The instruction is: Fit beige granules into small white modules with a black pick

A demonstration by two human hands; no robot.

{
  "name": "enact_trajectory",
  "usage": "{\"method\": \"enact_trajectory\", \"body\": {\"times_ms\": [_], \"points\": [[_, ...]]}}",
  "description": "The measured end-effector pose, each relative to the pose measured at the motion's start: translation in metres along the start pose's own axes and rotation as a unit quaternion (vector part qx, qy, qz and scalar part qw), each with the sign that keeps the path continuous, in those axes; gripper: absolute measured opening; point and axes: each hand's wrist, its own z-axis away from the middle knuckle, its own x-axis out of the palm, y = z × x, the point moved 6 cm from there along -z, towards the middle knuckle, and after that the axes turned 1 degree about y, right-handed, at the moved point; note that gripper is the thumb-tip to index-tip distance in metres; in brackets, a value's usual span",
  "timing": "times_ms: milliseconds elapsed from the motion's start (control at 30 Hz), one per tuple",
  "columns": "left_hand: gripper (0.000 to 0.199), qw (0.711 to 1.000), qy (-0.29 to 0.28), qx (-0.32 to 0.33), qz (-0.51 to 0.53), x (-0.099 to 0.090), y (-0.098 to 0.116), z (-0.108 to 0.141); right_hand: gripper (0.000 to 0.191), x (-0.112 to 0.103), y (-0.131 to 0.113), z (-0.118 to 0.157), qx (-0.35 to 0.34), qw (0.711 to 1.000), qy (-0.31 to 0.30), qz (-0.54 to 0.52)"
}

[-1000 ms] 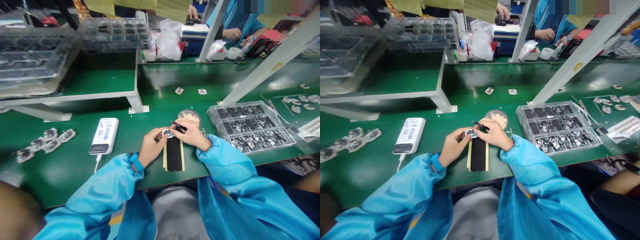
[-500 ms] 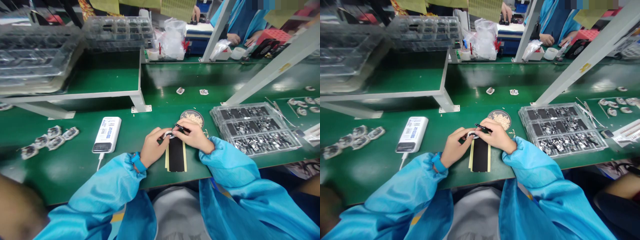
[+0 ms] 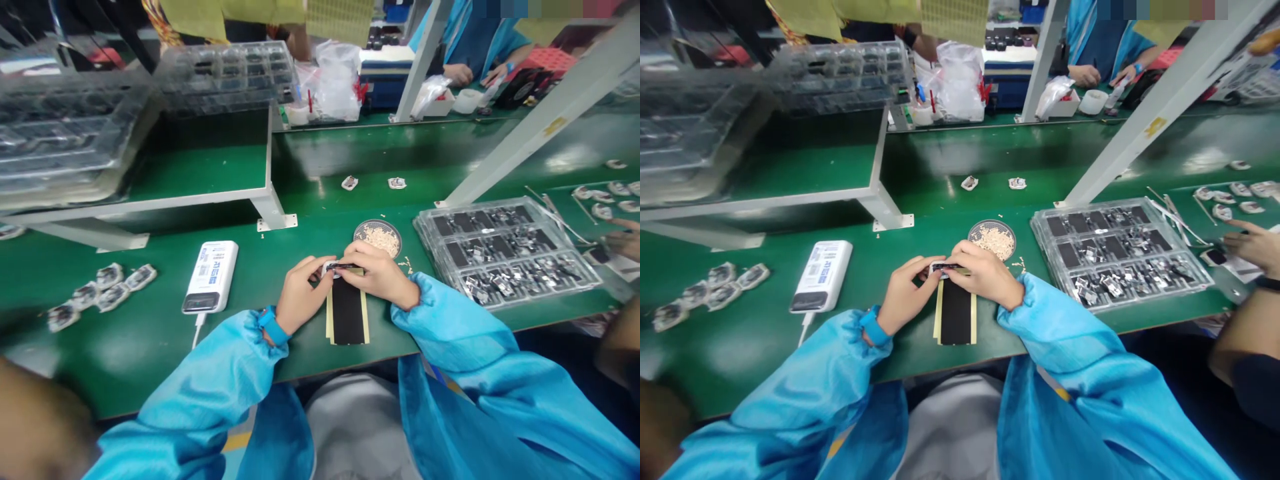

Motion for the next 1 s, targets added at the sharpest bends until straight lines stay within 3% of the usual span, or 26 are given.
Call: {"method": "enact_trajectory", "body": {"times_ms": [133,267,333,433,500,600,667,800,900,1000], "points": [[0.026,0.999,-0.041,-0.012,-0.004,0.002,0.009,-0.017,0.015,-0.009,0.005,-0.001,0.008,1.000,0.007,0.001],[0.033,0.995,-0.088,0.017,-0.055,0.002,0.008,-0.068,0.015,-0.036,0.026,-0.002,0.075,0.994,0.074,0.041],[0.034,0.989,-0.072,0.010,-0.129,-0.001,-0.004,-0.107,0.015,-0.052,0.040,0.000,0.138,0.979,0.119,0.089],[0.036,0.968,-0.028,-0.054,-0.245,-0.004,-0.031,-0.164,0.015,-0.066,0.059,0.007,0.221,0.951,0.140,0.166],[0.044,0.959,0.001,-0.064,-0.278,0.002,-0.040,-0.193,0.016,-0.067,0.065,0.009,0.240,0.943,0.139,0.186],[0.064,0.952,0.018,-0.043,-0.302,0.026,-0.043,-0.219,0.014,-0.066,0.065,0.008,0.221,0.949,0.158,0.158],[0.071,0.948,0.018,-0.032,-0.318,0.045,-0.042,-0.229,0.014,-0.067,0.061,0.005,0.200,0.955,0.182,0.121],[0.046,0.939,0.039,-0.001,-0.341,0.062,-0.033,-0.235,0.027,-0.071,0.045,-0.001,0.166,0.962,0.212,0.052],[0.036,0.947,0.042,0.007,-0.320,0.054,-0.025,-0.223,0.039,-0.067,0.035,-0.001,0.173,0.964,0.201,0.008],[0.041,0.987,0.052,-0.026,-0.147,0.030,-0.021,-0.187,0.040,-0.048,0.040,0.008,0.256,0.946,0.147,-0.136]]}}
